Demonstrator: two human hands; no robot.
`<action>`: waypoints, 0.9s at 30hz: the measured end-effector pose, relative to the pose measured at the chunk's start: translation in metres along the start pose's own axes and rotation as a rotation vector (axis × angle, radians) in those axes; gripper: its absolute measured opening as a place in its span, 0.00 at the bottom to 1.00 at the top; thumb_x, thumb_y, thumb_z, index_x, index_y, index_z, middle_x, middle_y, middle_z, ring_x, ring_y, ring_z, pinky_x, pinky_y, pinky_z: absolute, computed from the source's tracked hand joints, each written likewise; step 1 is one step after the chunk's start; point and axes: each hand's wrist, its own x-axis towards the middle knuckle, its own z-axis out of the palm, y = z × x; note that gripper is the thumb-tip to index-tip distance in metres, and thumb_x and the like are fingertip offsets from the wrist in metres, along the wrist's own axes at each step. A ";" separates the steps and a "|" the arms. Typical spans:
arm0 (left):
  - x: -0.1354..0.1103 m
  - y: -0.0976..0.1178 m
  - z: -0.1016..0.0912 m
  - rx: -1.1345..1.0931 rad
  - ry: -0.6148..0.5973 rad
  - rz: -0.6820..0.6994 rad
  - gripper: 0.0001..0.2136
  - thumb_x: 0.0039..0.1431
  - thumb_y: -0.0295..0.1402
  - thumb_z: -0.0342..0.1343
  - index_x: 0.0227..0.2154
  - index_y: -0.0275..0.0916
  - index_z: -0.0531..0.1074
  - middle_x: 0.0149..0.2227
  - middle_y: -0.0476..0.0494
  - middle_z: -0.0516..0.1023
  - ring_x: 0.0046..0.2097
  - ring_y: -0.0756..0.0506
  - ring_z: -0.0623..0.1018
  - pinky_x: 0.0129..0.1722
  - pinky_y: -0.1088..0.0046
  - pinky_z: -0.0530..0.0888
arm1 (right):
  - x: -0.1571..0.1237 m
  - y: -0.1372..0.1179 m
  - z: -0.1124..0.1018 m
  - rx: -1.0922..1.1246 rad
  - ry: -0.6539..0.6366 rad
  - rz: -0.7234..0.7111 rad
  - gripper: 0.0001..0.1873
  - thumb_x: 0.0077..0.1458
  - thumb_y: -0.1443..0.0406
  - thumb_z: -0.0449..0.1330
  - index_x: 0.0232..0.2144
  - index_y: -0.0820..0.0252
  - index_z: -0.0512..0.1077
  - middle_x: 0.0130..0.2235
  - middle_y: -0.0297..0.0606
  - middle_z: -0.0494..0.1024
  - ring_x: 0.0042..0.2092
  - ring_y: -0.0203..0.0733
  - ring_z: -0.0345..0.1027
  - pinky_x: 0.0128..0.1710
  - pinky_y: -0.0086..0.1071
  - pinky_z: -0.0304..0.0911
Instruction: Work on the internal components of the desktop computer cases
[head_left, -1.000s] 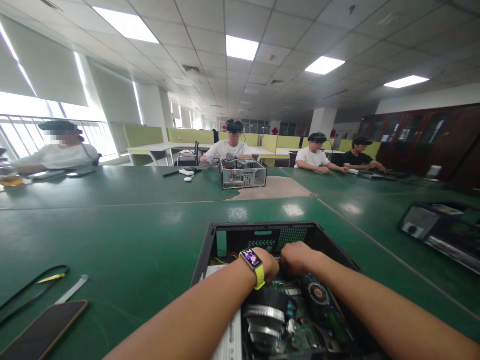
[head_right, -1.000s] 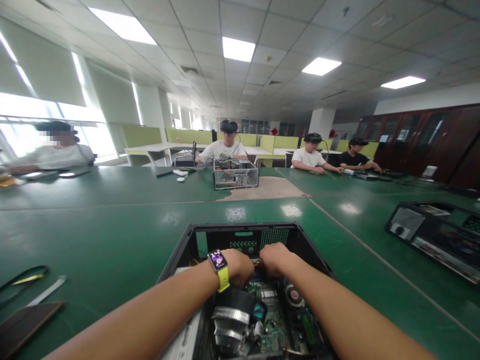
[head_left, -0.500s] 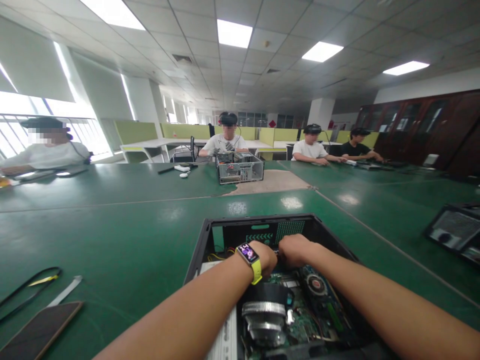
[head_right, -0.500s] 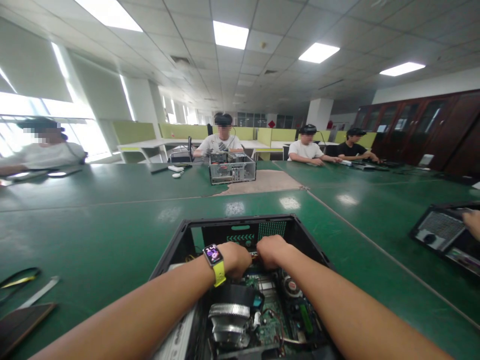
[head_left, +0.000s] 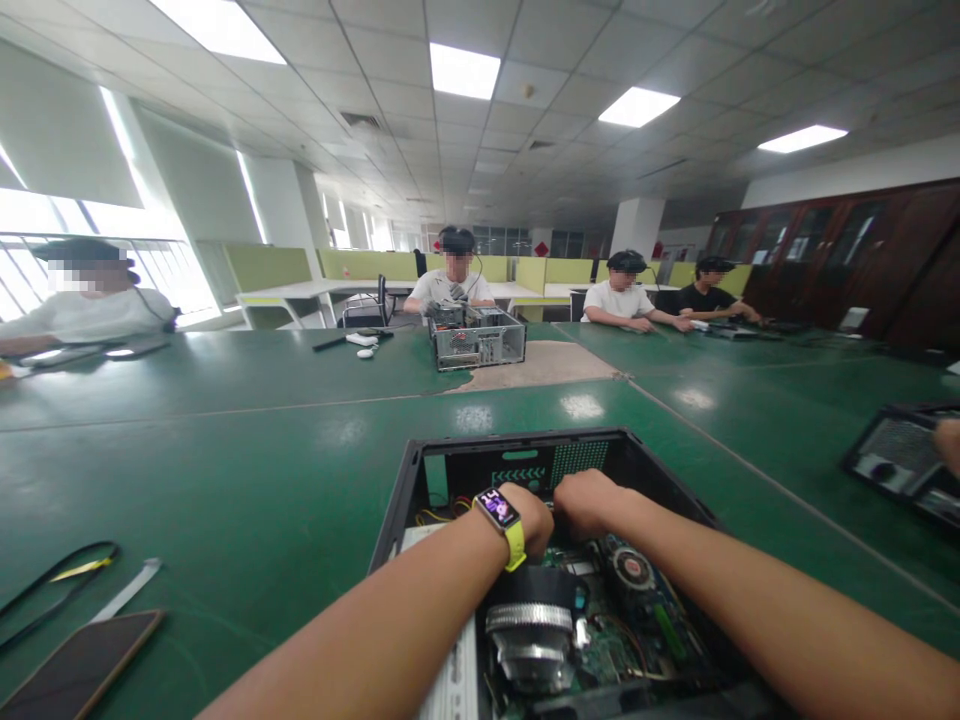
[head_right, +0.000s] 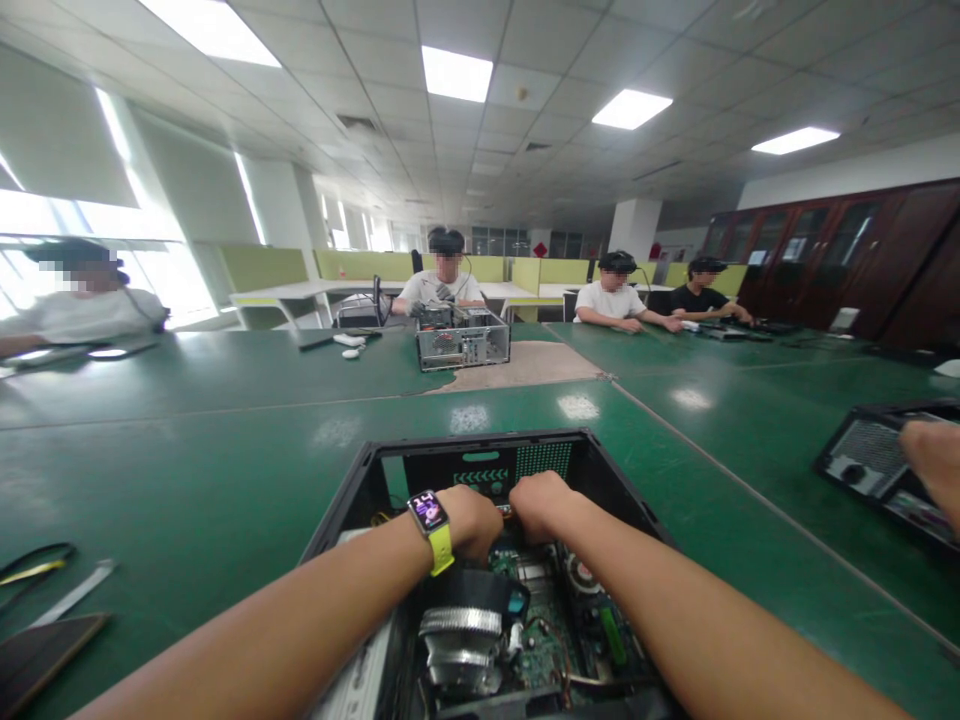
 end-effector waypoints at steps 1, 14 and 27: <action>-0.001 0.000 -0.001 0.004 -0.008 0.008 0.17 0.40 0.30 0.62 0.38 0.39 0.78 0.35 0.35 0.79 0.37 0.39 0.78 0.39 0.66 0.73 | 0.000 0.000 0.000 -0.001 0.002 0.002 0.17 0.38 0.63 0.60 0.34 0.64 0.75 0.37 0.51 0.77 0.39 0.57 0.72 0.35 0.42 0.68; -0.008 0.003 -0.008 0.053 -0.080 0.047 0.21 0.42 0.30 0.61 0.44 0.36 0.75 0.40 0.34 0.78 0.40 0.37 0.77 0.41 0.64 0.72 | 0.002 -0.002 0.004 -0.013 0.002 0.007 0.16 0.39 0.64 0.60 0.33 0.64 0.74 0.37 0.50 0.77 0.39 0.55 0.72 0.35 0.39 0.68; -0.003 0.003 -0.003 -0.049 -0.026 0.004 0.17 0.41 0.30 0.61 0.38 0.40 0.78 0.36 0.36 0.79 0.39 0.39 0.77 0.41 0.66 0.71 | 0.002 -0.003 0.004 0.000 -0.022 0.013 0.18 0.37 0.64 0.61 0.35 0.64 0.74 0.38 0.51 0.77 0.40 0.56 0.71 0.34 0.40 0.67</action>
